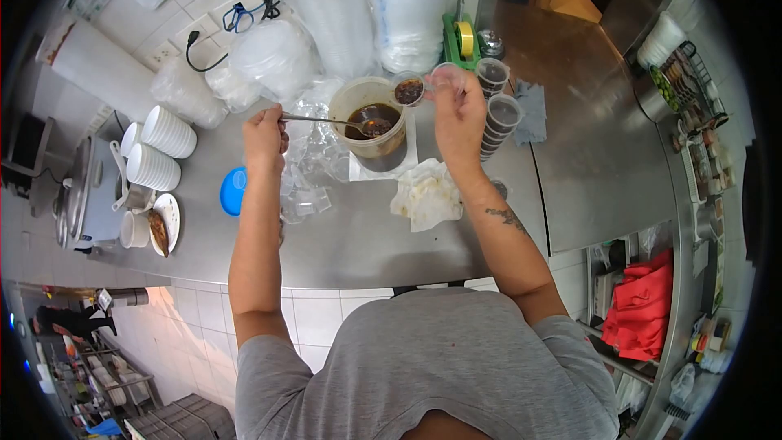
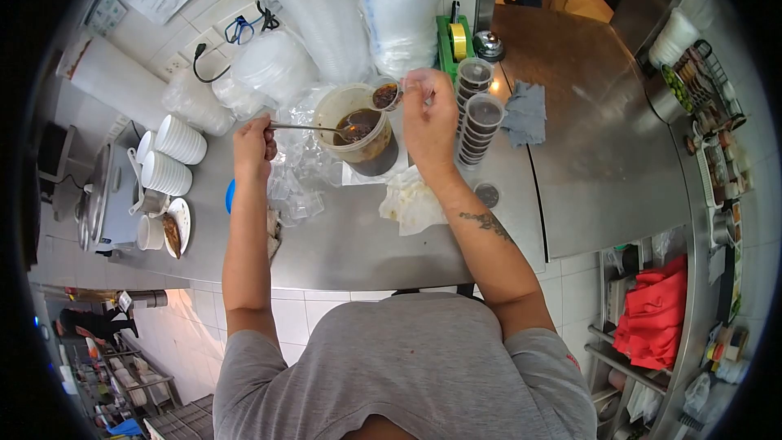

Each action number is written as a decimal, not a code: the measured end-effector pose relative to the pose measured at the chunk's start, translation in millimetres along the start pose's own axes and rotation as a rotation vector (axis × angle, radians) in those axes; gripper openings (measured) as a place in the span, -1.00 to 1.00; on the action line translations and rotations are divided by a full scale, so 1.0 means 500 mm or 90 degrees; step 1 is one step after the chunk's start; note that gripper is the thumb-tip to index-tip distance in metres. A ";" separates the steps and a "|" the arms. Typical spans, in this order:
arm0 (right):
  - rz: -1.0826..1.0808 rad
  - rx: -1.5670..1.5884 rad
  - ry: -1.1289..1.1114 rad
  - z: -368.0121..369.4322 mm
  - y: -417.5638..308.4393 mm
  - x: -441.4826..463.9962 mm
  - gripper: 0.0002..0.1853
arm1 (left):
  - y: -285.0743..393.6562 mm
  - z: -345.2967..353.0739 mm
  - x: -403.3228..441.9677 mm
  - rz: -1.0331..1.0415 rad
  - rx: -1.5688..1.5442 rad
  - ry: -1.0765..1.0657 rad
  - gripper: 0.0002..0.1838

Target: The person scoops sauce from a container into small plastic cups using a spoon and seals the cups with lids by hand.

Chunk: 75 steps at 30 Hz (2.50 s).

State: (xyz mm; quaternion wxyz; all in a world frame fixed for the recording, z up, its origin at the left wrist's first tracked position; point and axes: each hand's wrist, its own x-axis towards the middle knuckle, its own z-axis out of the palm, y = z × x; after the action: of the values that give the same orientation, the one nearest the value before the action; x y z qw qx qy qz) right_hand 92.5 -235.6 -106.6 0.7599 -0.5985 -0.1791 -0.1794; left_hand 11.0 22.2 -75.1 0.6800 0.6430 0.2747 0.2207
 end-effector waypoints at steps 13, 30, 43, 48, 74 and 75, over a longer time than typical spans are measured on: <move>0.125 0.085 -0.037 0.041 -0.021 -0.006 -0.91 | 0.162 0.054 -0.015 0.265 0.115 0.036 -0.75; 0.213 0.285 0.073 0.047 -0.043 -0.023 -0.92 | 0.152 0.088 -0.160 0.754 0.274 0.005 -0.85; 0.292 0.232 0.118 -0.059 -0.105 -0.170 -0.90 | 0.062 0.030 -0.073 0.267 -0.023 0.000 -0.75; 0.386 0.163 0.077 -0.174 -0.066 -0.295 -0.86 | -0.043 0.082 -0.075 0.318 0.181 -0.050 -0.70; 0.114 -0.281 -0.267 -0.264 0.023 -0.345 -0.94 | -0.299 0.176 -0.463 0.138 0.397 -0.374 -0.36; 0.080 -0.301 -0.264 -0.262 0.022 -0.345 -0.93 | -0.302 0.176 -0.462 0.089 0.362 -0.389 -0.35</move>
State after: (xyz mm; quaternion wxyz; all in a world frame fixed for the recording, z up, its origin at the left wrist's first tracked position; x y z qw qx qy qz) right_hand -45.1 -351.1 -228.4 0.5563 -0.7925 -0.2463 -0.0427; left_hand -112.6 -206.3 -202.8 0.5091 0.8580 0.0662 -0.0187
